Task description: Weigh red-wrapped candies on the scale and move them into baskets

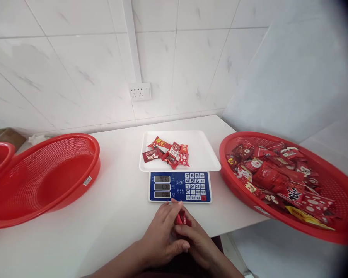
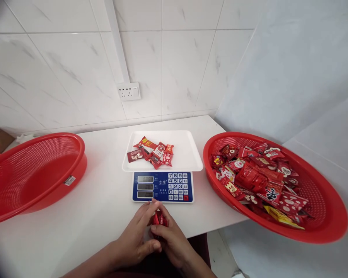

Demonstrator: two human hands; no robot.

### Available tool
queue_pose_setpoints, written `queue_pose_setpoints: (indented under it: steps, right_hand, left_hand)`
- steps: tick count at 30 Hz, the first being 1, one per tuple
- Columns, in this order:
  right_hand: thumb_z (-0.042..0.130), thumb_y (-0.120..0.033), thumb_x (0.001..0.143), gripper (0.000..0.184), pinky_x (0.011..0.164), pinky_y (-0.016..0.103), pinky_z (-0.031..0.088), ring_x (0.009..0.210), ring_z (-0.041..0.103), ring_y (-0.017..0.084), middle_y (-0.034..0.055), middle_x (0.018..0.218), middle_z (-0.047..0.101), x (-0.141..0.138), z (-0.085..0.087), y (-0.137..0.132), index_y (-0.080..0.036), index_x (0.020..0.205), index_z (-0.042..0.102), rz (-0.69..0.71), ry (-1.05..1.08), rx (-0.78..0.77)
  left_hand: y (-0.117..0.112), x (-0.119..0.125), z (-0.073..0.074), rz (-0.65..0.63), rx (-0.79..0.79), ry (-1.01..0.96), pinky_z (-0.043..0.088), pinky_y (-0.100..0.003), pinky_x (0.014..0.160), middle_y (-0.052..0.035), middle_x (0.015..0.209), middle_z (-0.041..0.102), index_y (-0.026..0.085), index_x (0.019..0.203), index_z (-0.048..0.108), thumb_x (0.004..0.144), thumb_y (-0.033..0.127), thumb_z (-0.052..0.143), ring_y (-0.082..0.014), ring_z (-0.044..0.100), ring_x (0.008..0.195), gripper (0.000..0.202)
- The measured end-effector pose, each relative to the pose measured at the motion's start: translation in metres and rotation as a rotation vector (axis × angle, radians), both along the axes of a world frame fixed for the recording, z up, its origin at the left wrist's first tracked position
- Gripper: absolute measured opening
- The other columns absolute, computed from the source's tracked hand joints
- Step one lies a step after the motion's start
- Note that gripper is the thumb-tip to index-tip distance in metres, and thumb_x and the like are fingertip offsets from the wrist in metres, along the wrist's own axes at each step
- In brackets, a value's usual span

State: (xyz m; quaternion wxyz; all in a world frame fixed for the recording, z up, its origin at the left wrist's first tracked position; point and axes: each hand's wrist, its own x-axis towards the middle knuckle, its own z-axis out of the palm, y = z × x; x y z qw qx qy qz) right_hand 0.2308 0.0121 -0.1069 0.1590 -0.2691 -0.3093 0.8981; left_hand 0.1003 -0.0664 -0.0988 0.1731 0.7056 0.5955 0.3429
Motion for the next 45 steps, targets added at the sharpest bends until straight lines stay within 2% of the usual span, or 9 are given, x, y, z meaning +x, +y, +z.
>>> queue_pose_setpoints:
  steps: [3, 8, 16, 20, 25, 32, 37, 41, 45]
  right_hand:
    - [0.071, -0.017, 0.062, 0.069, 0.034, 0.012, 0.033, 0.055, 0.053, 0.010, -0.0016, 0.073, 0.059, 0.005, -0.006, 0.010, -0.023, 0.127, 0.048, 0.208, 0.044, 0.034]
    - [0.076, -0.015, 0.054, 0.059, 0.031, 0.010, 0.036, 0.053, 0.056, 0.010, 0.0017, 0.075, 0.062, 0.008, -0.019, 0.026, -0.018, 0.111, 0.059, 0.518, 0.149, 0.098]
    - [0.075, -0.017, 0.055, 0.056, 0.042, 0.014, 0.031, 0.058, 0.056, 0.009, 0.0021, 0.075, 0.064, 0.009, -0.033, 0.030, -0.017, 0.108, 0.057, 0.461, 0.236, 0.051]
    - [0.066, -0.007, 0.054, 0.052, 0.053, 0.017, 0.031, 0.060, 0.052, 0.007, 0.0007, 0.074, 0.064, 0.008, -0.024, 0.034, -0.015, 0.105, 0.060, 0.477, 0.116, 0.122]
    - [0.066, -0.007, 0.055, 0.049, 0.059, 0.019, 0.031, 0.064, 0.052, 0.007, -0.0017, 0.076, 0.063, 0.005, -0.014, 0.035, -0.016, 0.103, 0.061, 0.505, -0.001, 0.171]
    - [0.070, -0.010, 0.054, 0.050, 0.057, 0.020, 0.029, 0.061, 0.051, 0.008, -0.0008, 0.074, 0.063, 0.004, -0.019, 0.033, -0.016, 0.103, 0.061, 0.469, 0.068, 0.130]
    - [0.073, -0.012, 0.054, 0.053, 0.058, 0.020, 0.029, 0.062, 0.052, 0.008, -0.0007, 0.075, 0.064, 0.002, -0.027, 0.034, -0.017, 0.105, 0.060, 0.477, 0.091, 0.126]
    - [0.076, -0.017, 0.054, 0.055, 0.057, 0.020, 0.028, 0.062, 0.051, 0.008, -0.0007, 0.075, 0.064, 0.003, -0.026, 0.035, -0.017, 0.106, 0.059, 0.472, 0.113, 0.135]
    - [0.078, -0.022, 0.054, 0.057, 0.058, 0.020, 0.028, 0.062, 0.051, 0.007, 0.0001, 0.078, 0.064, 0.004, -0.023, 0.035, -0.017, 0.107, 0.058, 0.446, 0.130, 0.134]
  left_hand:
    - [0.007, -0.021, 0.015, 0.125, 0.138, 0.063, 0.044, -0.040, 0.097, -0.0108, 0.129, 0.050, 0.027, 0.136, 0.030, 0.089, 0.038, 0.044, -0.0226, 0.047, 0.119, 0.049]
    - [0.041, -0.082, 0.050, 0.431, 0.181, 0.324, 0.044, -0.041, 0.095, -0.0096, 0.120, 0.058, 0.021, 0.119, 0.051, 0.089, 0.032, 0.045, -0.0227, 0.050, 0.112, 0.032]
    - [0.019, -0.162, 0.085, 1.005, -0.175, 0.696, 0.023, -0.060, 0.104, -0.0198, 0.143, 0.032, 0.016, 0.136, 0.037, 0.089, 0.045, 0.033, -0.0390, 0.021, 0.135, 0.056]
    - [-0.006, -0.177, 0.089, 1.198, -0.457, 0.521, 0.044, -0.056, 0.082, -0.0245, 0.140, 0.034, 0.017, 0.141, 0.024, 0.088, 0.052, 0.022, -0.0425, 0.044, 0.119, 0.064]
    - [-0.002, -0.170, 0.093, 1.107, -0.489, 0.476, 0.049, -0.041, 0.068, -0.0165, 0.112, 0.063, 0.019, 0.138, 0.031, 0.089, 0.049, 0.023, -0.0332, 0.061, 0.097, 0.058]
    - [0.021, -0.149, 0.088, 0.937, -0.375, 0.503, 0.051, -0.038, 0.067, -0.0129, 0.115, 0.063, 0.020, 0.133, 0.039, 0.089, 0.046, 0.027, -0.0299, 0.061, 0.098, 0.052]
    - [0.056, -0.132, 0.086, 0.696, -0.023, 0.573, 0.043, -0.042, 0.095, -0.0109, 0.128, 0.055, 0.019, 0.124, 0.050, 0.089, 0.041, 0.036, -0.0286, 0.044, 0.123, 0.044]
    - [0.090, -0.116, 0.090, 0.500, -0.080, 0.476, 0.045, -0.037, 0.090, -0.0088, 0.118, 0.060, 0.021, 0.121, 0.051, 0.089, 0.038, 0.038, -0.0237, 0.052, 0.112, 0.038]
    - [0.110, -0.107, 0.091, 0.495, -0.155, 0.457, 0.047, -0.035, 0.082, -0.0077, 0.102, 0.065, 0.020, 0.112, 0.055, 0.083, 0.031, 0.049, -0.0248, 0.056, 0.102, 0.032]
